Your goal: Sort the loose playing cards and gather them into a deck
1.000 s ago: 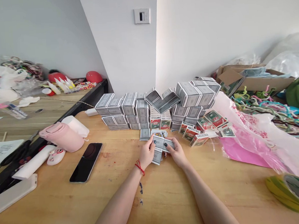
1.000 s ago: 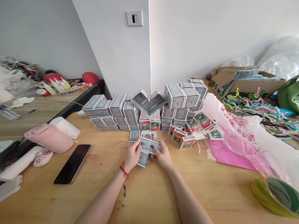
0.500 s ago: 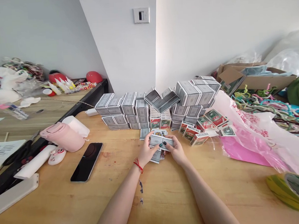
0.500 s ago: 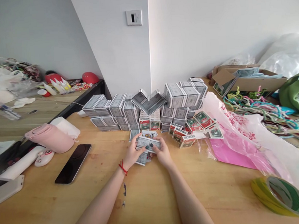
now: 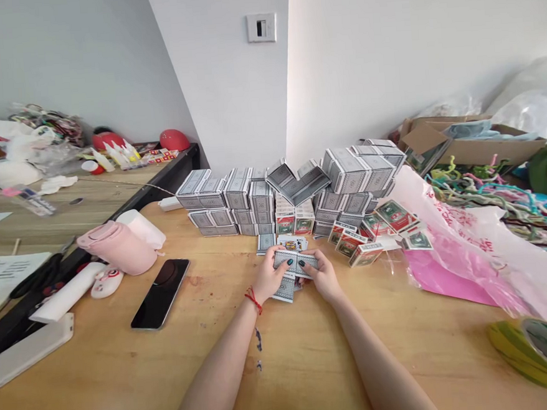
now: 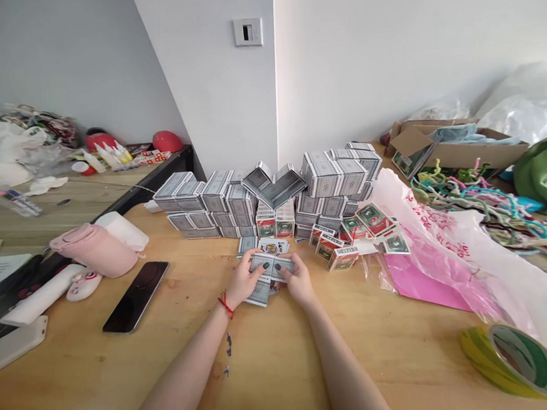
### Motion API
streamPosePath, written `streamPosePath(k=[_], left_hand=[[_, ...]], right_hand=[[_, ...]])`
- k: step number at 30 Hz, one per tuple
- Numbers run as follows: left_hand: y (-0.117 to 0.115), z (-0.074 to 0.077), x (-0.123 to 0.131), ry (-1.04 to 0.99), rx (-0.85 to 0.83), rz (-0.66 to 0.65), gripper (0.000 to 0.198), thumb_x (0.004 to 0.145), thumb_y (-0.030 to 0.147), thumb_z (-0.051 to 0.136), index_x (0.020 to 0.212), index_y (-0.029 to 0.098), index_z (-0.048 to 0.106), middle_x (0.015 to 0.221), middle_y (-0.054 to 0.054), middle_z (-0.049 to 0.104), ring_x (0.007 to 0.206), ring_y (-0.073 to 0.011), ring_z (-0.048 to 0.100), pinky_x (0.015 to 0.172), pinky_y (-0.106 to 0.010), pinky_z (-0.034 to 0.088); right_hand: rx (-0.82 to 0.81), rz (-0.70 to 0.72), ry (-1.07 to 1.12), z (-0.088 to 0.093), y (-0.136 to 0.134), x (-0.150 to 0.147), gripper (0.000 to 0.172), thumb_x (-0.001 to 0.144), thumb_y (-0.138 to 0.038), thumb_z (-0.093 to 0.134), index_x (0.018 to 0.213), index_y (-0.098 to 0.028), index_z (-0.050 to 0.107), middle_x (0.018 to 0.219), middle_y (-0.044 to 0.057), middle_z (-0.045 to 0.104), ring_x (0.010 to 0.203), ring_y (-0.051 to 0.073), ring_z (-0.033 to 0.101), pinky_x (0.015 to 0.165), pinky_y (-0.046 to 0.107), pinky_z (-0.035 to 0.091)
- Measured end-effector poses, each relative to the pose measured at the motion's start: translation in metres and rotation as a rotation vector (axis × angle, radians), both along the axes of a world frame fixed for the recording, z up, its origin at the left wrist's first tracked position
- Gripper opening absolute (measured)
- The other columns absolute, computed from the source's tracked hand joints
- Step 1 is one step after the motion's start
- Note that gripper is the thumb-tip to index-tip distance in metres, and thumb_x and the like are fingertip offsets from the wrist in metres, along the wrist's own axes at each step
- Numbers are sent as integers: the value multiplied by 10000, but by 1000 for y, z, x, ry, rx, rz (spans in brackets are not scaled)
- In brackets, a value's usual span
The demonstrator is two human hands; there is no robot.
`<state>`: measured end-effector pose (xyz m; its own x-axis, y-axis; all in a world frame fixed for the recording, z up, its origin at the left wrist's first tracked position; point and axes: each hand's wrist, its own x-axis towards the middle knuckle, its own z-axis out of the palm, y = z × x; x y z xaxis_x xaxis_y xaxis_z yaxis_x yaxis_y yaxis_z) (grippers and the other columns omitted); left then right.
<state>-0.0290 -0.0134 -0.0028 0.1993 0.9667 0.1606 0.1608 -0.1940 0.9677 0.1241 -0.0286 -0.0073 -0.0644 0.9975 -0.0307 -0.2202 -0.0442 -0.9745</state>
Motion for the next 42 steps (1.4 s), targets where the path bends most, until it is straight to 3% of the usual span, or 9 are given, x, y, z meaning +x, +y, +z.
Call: streamPosePath(k=[9, 15, 19, 26, 34, 39, 42], left_hand=[[1, 1, 0, -44, -21, -37, 382, 757, 334, 500, 1089, 179, 395, 856, -40, 560, 705, -131, 543, 648, -258, 443], [2, -2, 0, -7, -16, 82, 442, 739, 334, 520, 1139, 166, 431, 850, -61, 586, 706, -146, 539, 643, -256, 434], [2, -1, 0, 98, -11, 72, 350, 793, 313, 422, 1107, 171, 481, 760, -25, 578, 584, -112, 476, 567, -230, 401], [0, 2, 3, 100, -28, 82, 396, 824, 309, 342, 1169, 150, 453, 609, -9, 524, 486, -99, 405, 461, -207, 345], [0, 3, 1, 147, -6, 110, 383, 818, 308, 348, 1144, 156, 480, 733, -39, 583, 620, -128, 491, 550, -223, 392], [2, 1, 0, 136, 19, 115, 382, 809, 327, 365, 1126, 157, 493, 807, -48, 600, 589, -114, 479, 543, -219, 388], [3, -3, 0, 107, 7, 110, 375, 805, 336, 374, 1103, 152, 506, 745, -38, 586, 540, -104, 449, 502, -210, 364]], right_hand=[[-11, -18, -14, 0, 1, 1, 322, 651, -328, 592, 904, -196, 443, 516, -46, 556, 358, 129, 519, 358, 240, 416], [7, -21, -14, 1, 0, 2, 313, 664, -327, 589, 902, -192, 437, 494, -48, 550, 349, 124, 510, 355, 229, 399], [13, -13, -29, 0, 0, 1, 307, 679, -334, 581, 905, -195, 426, 481, -56, 538, 347, 116, 501, 360, 224, 397], [16, 16, -56, 5, -2, -2, 328, 688, -365, 571, 926, -208, 410, 541, -57, 526, 366, 105, 503, 358, 224, 417], [19, -32, -46, 5, -2, -5, 329, 662, -363, 593, 908, -198, 449, 575, -44, 531, 359, 98, 493, 353, 238, 435], [4, -41, -28, 4, -2, -4, 332, 655, -342, 597, 914, -188, 459, 548, -46, 534, 351, 107, 499, 350, 238, 429], [-8, -46, -23, 4, -2, -4, 340, 643, -342, 606, 911, -186, 466, 569, -39, 543, 354, 108, 505, 348, 240, 430]])
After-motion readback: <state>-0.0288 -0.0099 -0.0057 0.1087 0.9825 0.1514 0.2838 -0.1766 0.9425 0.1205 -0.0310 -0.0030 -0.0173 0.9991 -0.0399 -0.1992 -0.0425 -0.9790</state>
